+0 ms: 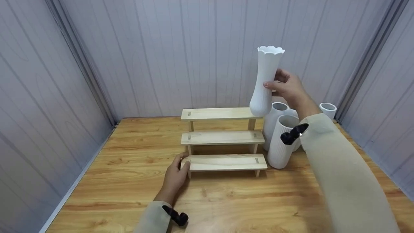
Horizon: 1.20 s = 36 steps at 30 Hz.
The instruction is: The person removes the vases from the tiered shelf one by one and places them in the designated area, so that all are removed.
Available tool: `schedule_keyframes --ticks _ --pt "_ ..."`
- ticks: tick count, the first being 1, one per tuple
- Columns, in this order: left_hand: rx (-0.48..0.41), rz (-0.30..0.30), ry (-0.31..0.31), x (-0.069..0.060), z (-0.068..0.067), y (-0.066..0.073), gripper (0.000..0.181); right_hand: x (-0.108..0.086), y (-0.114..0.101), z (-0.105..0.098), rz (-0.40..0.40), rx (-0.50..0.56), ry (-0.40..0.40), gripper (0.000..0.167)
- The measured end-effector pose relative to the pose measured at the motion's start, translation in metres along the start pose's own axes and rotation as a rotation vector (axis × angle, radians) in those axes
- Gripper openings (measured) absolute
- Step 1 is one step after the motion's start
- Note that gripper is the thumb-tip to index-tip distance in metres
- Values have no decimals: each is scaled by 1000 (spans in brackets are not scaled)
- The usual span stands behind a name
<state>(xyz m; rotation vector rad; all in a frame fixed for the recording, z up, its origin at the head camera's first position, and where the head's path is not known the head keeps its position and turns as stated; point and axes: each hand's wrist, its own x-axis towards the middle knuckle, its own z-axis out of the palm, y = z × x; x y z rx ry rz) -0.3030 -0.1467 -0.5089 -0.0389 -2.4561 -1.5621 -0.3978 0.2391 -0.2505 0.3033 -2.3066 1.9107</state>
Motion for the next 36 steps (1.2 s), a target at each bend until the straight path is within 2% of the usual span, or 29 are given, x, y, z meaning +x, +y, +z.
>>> schedule_keyframes --ticks 10,13,17,28,36 --pt "2 -7 10 -1 0 -1 31 -11 -2 -16 -27 -57 11 67" --pt "-10 -13 -5 0 0 -2 33 -14 -2 -22 -19 -75 21 68" --pt "-15 -16 -27 0 0 -3 34 -18 -4 -31 -18 -73 36 69" --pt "-5 -7 -13 2 0 -2 33 -29 -4 -57 -32 -20 71 63" --pt "-2 -14 -21 4 2 -3 33 -34 -5 -72 -9 -50 87 69"
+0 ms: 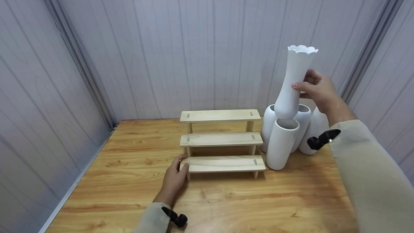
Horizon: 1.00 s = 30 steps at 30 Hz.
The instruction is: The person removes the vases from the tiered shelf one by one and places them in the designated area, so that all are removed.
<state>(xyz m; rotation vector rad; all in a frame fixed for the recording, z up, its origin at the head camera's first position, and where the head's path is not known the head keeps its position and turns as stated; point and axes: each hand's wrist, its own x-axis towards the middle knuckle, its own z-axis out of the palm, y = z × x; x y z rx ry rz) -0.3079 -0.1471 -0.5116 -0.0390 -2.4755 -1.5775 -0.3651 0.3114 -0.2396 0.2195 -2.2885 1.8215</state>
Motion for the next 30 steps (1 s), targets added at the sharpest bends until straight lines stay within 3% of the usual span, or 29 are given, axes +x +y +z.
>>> schedule_keyframes --ticks 7,14,26,30 --pt "18 6 5 1 2 1 32 -6 0 -11 29 -60 5 75" --pt "-31 8 -41 3 4 0 33 -14 0 -23 4 -50 11 73" --pt "-41 -5 -41 5 5 5 33 -19 3 -45 3 -69 62 73" --pt "-12 2 -11 6 6 3 33 -21 4 -49 0 -72 76 72"
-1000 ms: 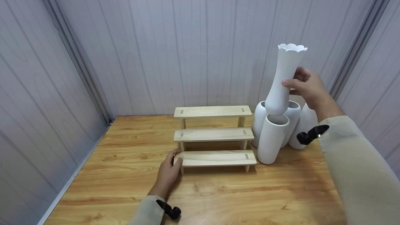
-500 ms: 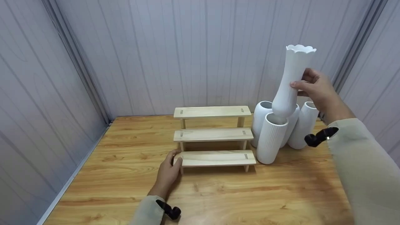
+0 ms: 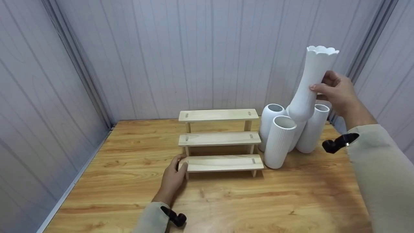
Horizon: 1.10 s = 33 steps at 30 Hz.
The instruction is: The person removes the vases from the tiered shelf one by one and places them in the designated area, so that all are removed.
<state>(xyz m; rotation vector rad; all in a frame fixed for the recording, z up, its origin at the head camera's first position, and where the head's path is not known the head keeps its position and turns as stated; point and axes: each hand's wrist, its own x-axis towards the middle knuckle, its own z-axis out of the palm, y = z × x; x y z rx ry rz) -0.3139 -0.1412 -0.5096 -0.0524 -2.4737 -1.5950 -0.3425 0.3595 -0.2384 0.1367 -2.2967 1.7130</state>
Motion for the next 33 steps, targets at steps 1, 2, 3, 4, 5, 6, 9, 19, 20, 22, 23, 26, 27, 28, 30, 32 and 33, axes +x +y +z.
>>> schedule_keyframes --ticks 1,2,3,4,5,6,9,19,20,22,23,26,27,28,30,32,33 --pt "9 0 7 0 0 0 34 0 0 -1 2 1 0 73" --pt "18 1 14 0 -1 -1 34 -1 0 -2 3 -12 0 73" --pt "23 4 22 -1 -1 -1 33 -2 1 -2 2 -33 0 73" --pt "24 2 28 -1 -1 -1 33 -3 1 -4 2 -40 0 73" --pt "22 1 28 -1 -1 -1 33 -4 1 -5 1 -42 1 73" --pt "20 0 26 -1 -1 -1 33 -6 1 -7 -2 -30 3 72" --pt "15 6 17 -2 -2 0 33 -11 3 -13 -22 34 13 68" --pt "10 10 7 -3 -4 0 34 -23 28 -20 -48 87 21 66" --pt "12 8 10 -3 -4 0 34 -24 30 -20 -51 84 19 66" --pt "13 2 16 -3 -5 -1 34 -26 35 -19 -58 84 17 65" --pt "14 2 18 -3 -5 -1 34 -27 38 -18 -62 87 17 64" --pt "18 5 18 -3 -7 -1 33 -32 47 -16 -71 87 25 61" --pt "16 7 19 -3 -7 -1 33 -33 51 -15 -71 83 26 60" --pt "14 11 19 -3 -7 -1 33 -34 54 -15 -71 78 27 59" --pt "10 12 15 -4 -8 -1 34 -36 60 -13 -73 80 18 60" --pt "9 13 17 -4 -8 -1 34 -37 67 -13 -69 97 2 62" --pt "7 11 17 -4 -8 -1 34 -37 70 -12 -68 108 -7 62"
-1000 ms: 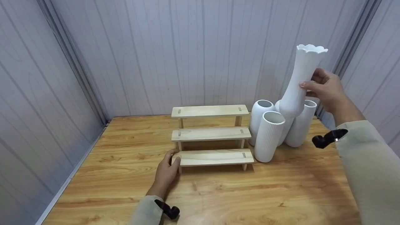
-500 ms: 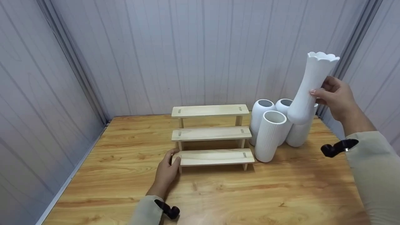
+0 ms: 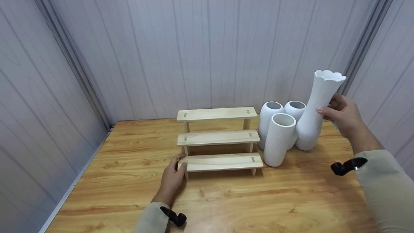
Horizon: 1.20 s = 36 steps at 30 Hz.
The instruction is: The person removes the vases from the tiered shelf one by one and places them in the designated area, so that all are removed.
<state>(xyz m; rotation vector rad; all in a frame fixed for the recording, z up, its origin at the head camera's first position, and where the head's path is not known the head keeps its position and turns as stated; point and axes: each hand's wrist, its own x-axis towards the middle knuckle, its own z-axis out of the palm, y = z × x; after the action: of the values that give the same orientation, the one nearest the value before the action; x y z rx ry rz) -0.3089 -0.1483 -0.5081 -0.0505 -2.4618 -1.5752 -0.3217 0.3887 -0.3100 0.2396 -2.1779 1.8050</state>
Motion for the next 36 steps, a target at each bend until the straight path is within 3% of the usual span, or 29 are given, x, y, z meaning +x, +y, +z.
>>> schedule_keyframes --ticks 3,14,19,30,36 --pt "0 -4 -4 0 0 0 34 -1 9 0 4 44 -22 58" --pt "-31 -2 -21 0 0 0 34 -14 38 8 -32 -39 -55 44" --pt "-36 -8 -11 0 0 0 34 -19 49 10 -19 4 -51 40" --pt "-54 -7 -27 0 -1 0 37 -25 70 14 13 -10 -47 43" --pt "-32 4 -21 0 -2 0 35 -30 82 19 7 34 -62 47"
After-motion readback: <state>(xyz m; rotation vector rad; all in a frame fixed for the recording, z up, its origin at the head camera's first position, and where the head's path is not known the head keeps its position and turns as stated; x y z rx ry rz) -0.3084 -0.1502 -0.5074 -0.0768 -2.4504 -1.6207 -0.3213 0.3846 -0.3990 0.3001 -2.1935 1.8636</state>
